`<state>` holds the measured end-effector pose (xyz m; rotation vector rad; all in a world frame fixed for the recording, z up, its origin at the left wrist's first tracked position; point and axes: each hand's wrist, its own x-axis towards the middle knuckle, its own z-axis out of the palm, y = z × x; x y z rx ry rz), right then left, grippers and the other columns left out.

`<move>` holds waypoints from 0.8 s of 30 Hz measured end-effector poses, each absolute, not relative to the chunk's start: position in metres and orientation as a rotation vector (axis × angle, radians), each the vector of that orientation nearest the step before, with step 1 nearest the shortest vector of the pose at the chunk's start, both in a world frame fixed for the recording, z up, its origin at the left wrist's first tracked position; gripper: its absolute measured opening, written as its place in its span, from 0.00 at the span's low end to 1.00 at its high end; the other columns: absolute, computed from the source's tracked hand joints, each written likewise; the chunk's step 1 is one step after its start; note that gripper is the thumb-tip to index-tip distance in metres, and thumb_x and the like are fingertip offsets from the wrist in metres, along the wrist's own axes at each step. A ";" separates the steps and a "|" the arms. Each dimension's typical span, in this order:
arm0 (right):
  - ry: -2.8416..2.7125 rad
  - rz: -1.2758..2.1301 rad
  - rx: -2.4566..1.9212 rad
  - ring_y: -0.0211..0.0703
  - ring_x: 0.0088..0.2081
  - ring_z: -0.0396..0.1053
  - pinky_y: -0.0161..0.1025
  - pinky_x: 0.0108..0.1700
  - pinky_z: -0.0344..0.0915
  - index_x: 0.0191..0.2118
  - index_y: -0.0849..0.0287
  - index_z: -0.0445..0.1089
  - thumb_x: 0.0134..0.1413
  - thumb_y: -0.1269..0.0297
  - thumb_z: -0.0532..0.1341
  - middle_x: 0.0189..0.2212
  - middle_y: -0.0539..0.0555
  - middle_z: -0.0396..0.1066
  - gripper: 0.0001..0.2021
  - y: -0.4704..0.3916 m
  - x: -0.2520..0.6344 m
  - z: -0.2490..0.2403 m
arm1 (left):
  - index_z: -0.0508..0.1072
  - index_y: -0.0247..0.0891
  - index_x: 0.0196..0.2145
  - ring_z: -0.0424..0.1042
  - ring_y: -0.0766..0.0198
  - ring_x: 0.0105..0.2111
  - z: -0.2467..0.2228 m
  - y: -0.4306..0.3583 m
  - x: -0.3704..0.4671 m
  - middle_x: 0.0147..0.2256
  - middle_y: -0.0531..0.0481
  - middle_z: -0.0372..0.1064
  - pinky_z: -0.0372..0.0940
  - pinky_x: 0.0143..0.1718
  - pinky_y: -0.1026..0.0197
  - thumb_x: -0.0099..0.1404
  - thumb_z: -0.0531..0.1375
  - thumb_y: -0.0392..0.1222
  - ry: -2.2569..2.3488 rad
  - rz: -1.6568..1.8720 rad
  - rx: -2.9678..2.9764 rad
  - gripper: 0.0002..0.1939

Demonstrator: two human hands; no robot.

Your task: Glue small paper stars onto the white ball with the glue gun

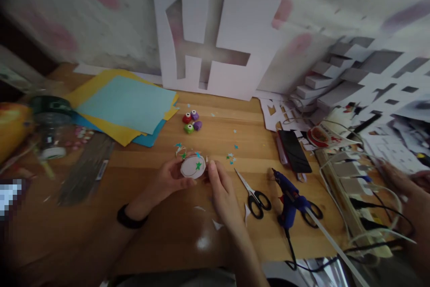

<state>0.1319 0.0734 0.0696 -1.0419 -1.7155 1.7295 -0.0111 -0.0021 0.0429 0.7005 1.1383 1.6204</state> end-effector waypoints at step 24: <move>-1.972 1.702 -0.771 0.45 0.30 0.68 0.38 0.35 0.63 0.19 0.55 0.71 0.50 0.48 0.63 0.23 0.51 0.70 0.18 0.026 0.137 0.085 | 0.66 0.25 0.58 0.61 0.37 0.59 0.038 -0.281 -0.031 0.55 0.25 0.64 0.57 0.59 0.36 0.67 0.55 0.56 3.533 0.842 0.041 0.33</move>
